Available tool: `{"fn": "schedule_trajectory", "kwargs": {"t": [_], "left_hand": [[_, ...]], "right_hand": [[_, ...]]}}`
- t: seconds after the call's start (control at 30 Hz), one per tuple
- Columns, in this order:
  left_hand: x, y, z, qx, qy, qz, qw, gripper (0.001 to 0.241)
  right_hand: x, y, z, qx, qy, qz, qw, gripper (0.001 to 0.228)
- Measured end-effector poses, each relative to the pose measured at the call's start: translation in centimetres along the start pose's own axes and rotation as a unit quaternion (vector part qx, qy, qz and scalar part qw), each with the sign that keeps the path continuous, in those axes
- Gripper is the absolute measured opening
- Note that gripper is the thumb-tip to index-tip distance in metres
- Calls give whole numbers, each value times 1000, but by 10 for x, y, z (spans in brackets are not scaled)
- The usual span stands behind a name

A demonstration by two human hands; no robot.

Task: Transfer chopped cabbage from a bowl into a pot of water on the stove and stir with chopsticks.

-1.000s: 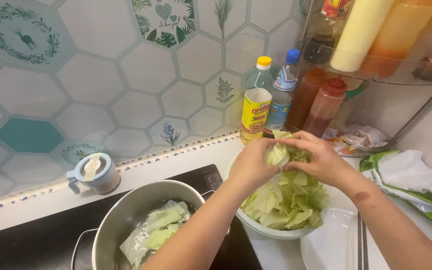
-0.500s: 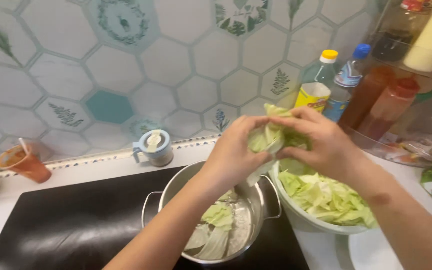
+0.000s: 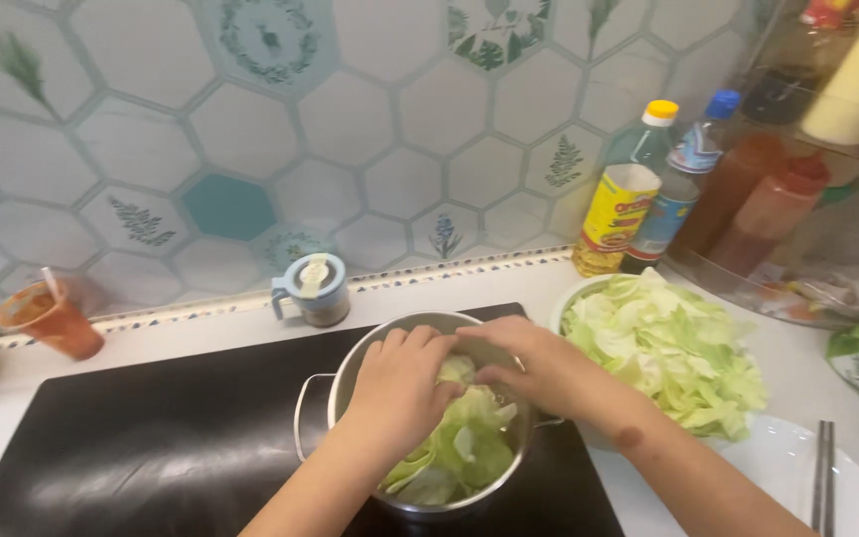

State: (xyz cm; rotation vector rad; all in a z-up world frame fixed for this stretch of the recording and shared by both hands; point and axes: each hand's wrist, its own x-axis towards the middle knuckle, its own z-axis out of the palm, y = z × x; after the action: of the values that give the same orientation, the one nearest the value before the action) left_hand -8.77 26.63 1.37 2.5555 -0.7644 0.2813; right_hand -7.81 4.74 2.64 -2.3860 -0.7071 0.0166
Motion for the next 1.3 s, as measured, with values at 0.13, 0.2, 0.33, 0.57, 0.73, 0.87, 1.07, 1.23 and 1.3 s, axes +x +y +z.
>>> {"fn": "schedule_trajectory", "kwargs": {"t": [0.13,0.2,0.33,0.57,0.73,0.87,1.07,1.23,1.3], "left_hand": [[57,53,21,-56,41,74,995,51],[87,84,40,-101,-36,59,993,59],[143,117,114,-54,-115,62,990,89],[207,118,166,7,-298,-43,954,175],[220,113,172,-61,-300,-30,951,169],[223,103,180,-91,-278,10,956,134],[230,98,204,-112,-216,39,969,79],[225,107,192,-151,-162,37,975,40],[225,110,190,-204,-111,70,970,38]], "right_hand": [[-53,68,-73,-98,114,57,987,48],[-84,113,-98,-154,129,171,965,73],[-114,187,-102,-199,127,287,928,114],[-88,213,-108,-187,70,320,926,137],[-80,199,-115,-140,27,307,941,116],[-81,199,-115,-132,30,281,950,103],[-86,215,-108,-112,74,245,960,74],[-98,220,-116,-65,133,192,970,61],[-103,210,-124,-61,162,146,974,58]]}}
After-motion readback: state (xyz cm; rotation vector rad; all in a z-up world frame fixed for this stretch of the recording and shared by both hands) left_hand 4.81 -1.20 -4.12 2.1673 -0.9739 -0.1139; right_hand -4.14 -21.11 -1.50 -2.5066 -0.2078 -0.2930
